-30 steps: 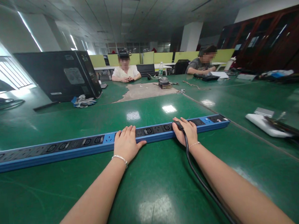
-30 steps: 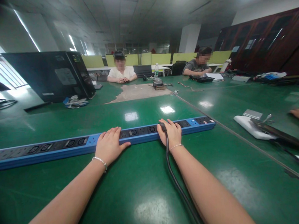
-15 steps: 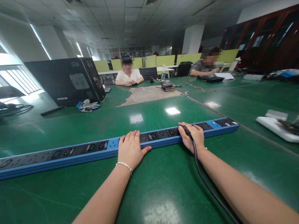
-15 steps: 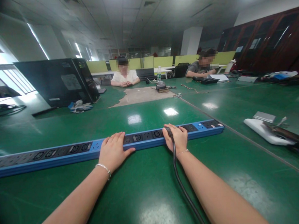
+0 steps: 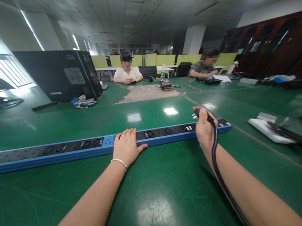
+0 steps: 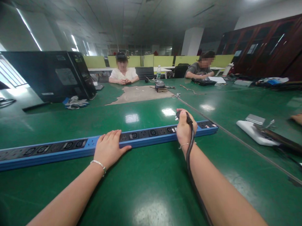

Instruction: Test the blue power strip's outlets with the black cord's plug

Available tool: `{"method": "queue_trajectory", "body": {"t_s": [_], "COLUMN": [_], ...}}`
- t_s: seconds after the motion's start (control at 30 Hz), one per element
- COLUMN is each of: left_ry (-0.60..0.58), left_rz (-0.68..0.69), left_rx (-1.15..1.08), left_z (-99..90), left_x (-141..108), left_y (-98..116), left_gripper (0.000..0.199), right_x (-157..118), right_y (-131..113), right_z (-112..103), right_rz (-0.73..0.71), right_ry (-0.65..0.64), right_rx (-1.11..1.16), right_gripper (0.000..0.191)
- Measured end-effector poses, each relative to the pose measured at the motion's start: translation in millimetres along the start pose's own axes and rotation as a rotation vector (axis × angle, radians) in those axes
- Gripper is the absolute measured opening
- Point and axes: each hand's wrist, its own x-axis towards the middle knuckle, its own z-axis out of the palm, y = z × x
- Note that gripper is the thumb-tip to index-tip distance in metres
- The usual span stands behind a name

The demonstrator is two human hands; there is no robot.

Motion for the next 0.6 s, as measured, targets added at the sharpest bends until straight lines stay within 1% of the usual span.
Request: {"method": "queue_trajectory", "body": {"t_s": [0.07, 0.13, 0.2, 0.27, 0.33, 0.5, 0.53, 0.6], "left_ry": [-0.001, 0.001, 0.002, 0.0, -0.005, -0.013, -0.013, -0.011], "left_rz": [-0.004, -0.006, 0.001, 0.006, 0.002, -0.004, -0.003, 0.001], "left_rx": [0.005, 0.011, 0.014, 0.015, 0.013, 0.002, 0.001, -0.001], "left_z": [0.1, -0.2, -0.9, -1.7, -2.2, -1.5, -1.1, -0.5], "left_x": [0, 0, -1, 0, 0, 0, 0, 0], "left_y": [0, 0, 0, 1, 1, 1, 1, 0], "left_gripper": [0.069, 0.069, 0.069, 0.069, 0.068, 0.069, 0.069, 0.07], "right_x": [18, 30, 35, 36, 34, 34, 35, 34], "right_y": [19, 46, 70, 84, 90, 95, 97, 101], "right_z": [-15, -29, -38, -42, -41, -37, -36, -35], "right_rz": [0.016, 0.053, 0.075, 0.094, 0.102, 0.051, 0.035, -0.025], "right_ry": [-0.056, -0.111, -0.203, -0.302, -0.357, -0.396, -0.401, -0.368], "right_rx": [-0.003, -0.016, -0.068, -0.117, -0.166, -0.338, -0.388, -0.479], "right_gripper": [0.042, 0.043, 0.043, 0.044, 0.043, 0.041, 0.041, 0.04]}}
